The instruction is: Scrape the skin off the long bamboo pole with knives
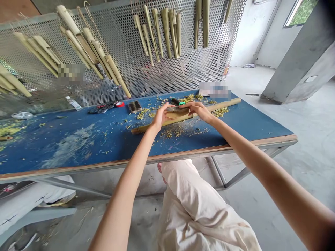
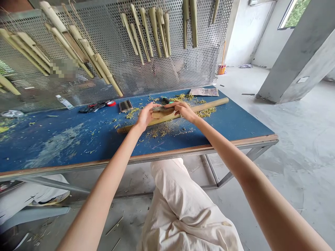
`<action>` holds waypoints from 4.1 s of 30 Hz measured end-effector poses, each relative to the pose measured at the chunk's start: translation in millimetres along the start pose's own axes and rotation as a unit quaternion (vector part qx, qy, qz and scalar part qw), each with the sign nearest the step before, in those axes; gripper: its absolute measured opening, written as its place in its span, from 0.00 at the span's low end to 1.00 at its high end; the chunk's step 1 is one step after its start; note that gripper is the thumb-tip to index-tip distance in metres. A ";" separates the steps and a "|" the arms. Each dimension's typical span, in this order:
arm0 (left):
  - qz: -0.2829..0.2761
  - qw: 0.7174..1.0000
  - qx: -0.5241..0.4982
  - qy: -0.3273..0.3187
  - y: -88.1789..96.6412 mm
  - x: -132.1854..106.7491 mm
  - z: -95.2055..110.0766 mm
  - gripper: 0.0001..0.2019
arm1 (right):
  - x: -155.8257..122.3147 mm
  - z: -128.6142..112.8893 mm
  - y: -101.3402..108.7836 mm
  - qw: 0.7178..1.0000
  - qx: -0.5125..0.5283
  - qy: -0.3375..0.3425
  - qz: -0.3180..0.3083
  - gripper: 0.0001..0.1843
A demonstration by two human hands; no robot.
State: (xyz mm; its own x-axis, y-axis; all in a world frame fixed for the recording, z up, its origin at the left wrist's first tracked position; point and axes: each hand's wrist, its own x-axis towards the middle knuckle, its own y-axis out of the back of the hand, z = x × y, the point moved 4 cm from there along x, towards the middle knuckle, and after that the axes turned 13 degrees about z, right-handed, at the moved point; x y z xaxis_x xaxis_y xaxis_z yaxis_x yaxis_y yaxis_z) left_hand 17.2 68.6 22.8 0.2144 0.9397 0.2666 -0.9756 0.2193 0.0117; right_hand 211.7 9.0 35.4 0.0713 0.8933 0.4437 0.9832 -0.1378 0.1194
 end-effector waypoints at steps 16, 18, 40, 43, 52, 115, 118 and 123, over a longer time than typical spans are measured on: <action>0.042 0.998 0.055 0.008 1.5 -1.2 -4.1 0.20 | 12.4 26.6 7.1 0.999 0.025 -0.013 0.032 0.25; 0.035 0.998 0.047 0.008 1.4 -1.0 -4.3 0.20 | 12.1 27.7 7.4 0.999 0.028 -0.020 0.034 0.24; 0.077 0.995 -0.065 -0.027 13.2 14.3 -18.1 0.18 | -4.6 11.4 -17.1 0.989 0.047 -0.014 -0.141 0.26; 0.034 0.997 0.021 -0.061 3.2 8.6 -15.4 0.19 | -1.7 15.8 -18.4 0.994 0.038 -0.015 -0.101 0.27; -0.043 0.983 0.114 -0.137 -14.5 3.3 -14.5 0.23 | 9.6 32.6 -7.0 0.998 -0.056 0.020 0.009 0.27; 0.047 0.982 0.132 -0.130 0.1 -2.9 -5.3 0.17 | 21.1 26.1 48.9 0.943 -0.229 0.096 0.223 0.21; 0.046 0.951 0.239 -0.194 -2.8 -9.5 -8.5 0.13 | 14.9 15.3 42.9 0.913 -0.345 0.151 0.160 0.16; 0.023 0.939 0.279 -0.201 -3.9 -10.0 -14.1 0.09 | 10.3 14.9 31.5 0.886 -0.418 0.188 0.072 0.13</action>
State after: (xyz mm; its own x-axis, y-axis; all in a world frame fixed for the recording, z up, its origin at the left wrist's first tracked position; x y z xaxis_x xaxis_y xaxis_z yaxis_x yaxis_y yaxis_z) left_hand 19.5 62.1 6.5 0.2460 0.7445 0.6207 -0.8804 -0.0962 0.4643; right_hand 245.9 20.2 30.4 -0.0304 0.6570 0.7532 0.4897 -0.6472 0.5843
